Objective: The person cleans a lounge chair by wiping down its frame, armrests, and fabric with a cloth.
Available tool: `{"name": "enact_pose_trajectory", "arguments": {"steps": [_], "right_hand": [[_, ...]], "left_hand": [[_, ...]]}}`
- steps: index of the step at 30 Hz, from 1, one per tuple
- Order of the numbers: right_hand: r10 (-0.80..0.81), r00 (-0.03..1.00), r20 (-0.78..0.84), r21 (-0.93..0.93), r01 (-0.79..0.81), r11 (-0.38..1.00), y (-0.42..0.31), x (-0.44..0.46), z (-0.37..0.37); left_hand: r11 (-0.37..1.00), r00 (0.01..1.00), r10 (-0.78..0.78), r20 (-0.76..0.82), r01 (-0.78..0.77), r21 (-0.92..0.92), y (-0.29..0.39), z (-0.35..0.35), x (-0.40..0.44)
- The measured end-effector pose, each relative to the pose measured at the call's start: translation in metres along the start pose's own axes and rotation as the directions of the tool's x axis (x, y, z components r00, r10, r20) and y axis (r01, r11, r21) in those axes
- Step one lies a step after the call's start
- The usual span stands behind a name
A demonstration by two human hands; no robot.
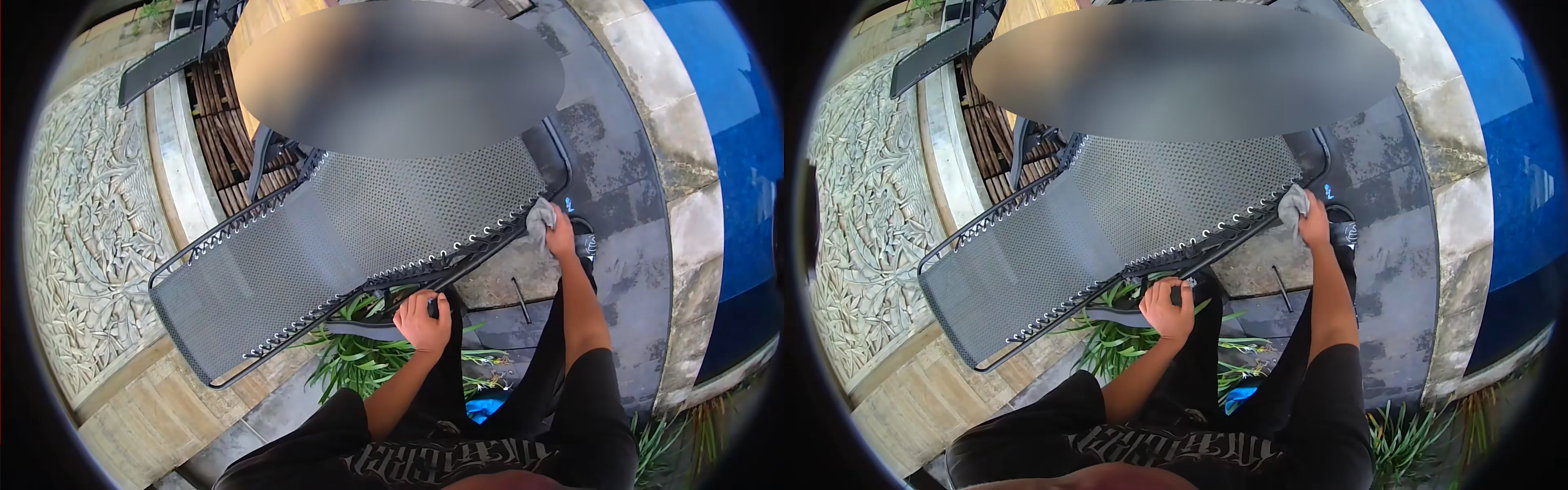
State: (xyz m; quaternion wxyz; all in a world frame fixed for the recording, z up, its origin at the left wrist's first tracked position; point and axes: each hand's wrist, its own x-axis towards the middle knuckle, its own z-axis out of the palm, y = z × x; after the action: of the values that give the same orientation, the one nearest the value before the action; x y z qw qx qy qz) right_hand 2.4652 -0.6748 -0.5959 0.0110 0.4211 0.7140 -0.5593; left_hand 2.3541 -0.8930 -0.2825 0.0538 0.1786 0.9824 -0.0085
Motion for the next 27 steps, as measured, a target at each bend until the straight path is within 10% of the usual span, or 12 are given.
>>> {"name": "enact_pose_trajectory", "arguments": {"steps": [17, 27], "right_hand": [[-0.103, 0.981, 0.166, 0.029, 0.099, 0.995, -0.155, -0.118, 0.024], [-0.169, 0.941, 0.294, -0.159, 0.222, 0.962, -0.208, -0.183, 0.04]], "left_hand": [[0.987, 0.996, -0.019, -0.085, 0.006, -0.159, -0.005, -0.008, 0.002], [0.782, 0.999, 0.031, 0.021, -0.011, -0.623, -0.044, -0.035, -0.013]]}}
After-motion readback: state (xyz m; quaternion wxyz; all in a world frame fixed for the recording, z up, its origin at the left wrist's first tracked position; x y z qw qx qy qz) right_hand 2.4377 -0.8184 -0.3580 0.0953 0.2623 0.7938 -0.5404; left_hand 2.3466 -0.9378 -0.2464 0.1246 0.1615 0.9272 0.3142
